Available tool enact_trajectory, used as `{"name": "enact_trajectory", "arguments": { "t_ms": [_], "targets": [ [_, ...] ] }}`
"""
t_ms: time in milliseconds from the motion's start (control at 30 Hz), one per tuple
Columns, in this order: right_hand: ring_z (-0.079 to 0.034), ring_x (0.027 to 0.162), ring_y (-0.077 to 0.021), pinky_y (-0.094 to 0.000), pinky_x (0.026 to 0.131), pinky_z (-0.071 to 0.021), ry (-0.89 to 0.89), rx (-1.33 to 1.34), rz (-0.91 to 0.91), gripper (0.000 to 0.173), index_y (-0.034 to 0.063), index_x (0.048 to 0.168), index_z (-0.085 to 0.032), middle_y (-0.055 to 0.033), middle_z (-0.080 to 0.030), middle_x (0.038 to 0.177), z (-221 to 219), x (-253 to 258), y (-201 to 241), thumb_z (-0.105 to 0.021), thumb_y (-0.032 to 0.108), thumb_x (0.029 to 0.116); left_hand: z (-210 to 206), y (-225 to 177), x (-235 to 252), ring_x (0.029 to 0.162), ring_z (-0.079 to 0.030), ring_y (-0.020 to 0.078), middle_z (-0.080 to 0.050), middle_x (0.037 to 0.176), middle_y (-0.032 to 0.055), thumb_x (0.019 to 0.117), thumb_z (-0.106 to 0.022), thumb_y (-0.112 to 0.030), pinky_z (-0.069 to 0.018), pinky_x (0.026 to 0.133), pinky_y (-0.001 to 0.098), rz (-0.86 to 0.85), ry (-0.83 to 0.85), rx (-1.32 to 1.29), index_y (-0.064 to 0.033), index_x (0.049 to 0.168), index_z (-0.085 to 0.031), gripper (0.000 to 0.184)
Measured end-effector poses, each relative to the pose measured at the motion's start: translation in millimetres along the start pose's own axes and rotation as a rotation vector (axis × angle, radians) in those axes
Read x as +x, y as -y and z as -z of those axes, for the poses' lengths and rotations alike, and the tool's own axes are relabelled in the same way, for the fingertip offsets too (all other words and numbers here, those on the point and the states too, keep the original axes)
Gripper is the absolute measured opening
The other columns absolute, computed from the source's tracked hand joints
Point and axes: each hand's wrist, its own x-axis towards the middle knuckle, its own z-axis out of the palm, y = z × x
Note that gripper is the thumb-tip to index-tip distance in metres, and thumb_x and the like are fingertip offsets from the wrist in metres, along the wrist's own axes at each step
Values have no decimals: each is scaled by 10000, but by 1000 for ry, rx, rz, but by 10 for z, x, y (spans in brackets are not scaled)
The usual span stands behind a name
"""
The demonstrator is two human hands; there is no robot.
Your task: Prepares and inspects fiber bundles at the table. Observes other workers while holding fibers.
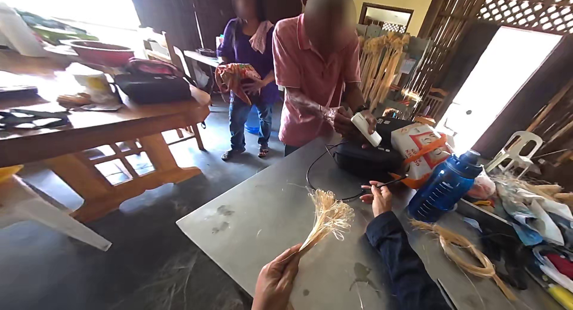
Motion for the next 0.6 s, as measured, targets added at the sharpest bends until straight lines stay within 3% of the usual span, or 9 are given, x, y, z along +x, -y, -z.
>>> {"name": "enact_trajectory", "arguments": {
  "t_ms": [67,267,600],
  "targets": [
    [-712,653,-175,-312,594,-590,16,-32,-23,300,-63,1291,-551,-156,-747,1055,8,42,-27,-366,86,1108,-1,5,0,567,-481,-93,-603,698,-146,955,-496,-33,-417,553,108,2,1,-18,-26,1132,-727,292],
    [-665,601,-135,-274,568,-563,-11,15,-80,292,-67,1196,-608,-158,-722,1042,-21,-68,50,-367,76,1115,0,8,0,544,-460,-87,-576,671,-159,948,-484,-22,-398,527,109,8,-2,-43,-32,1127,-723,299],
    [-666,611,-163,-290,552,-563,-32,121,-160,312,-67,1188,-624,-173,-703,1066,12,-49,72,-354,73,1118,-4,30,21,527,-446,-83,-562,654,-166,952,-480,-41,-386,509,112,-3,4,-54,-53,1124,-728,302]
  ]
}}
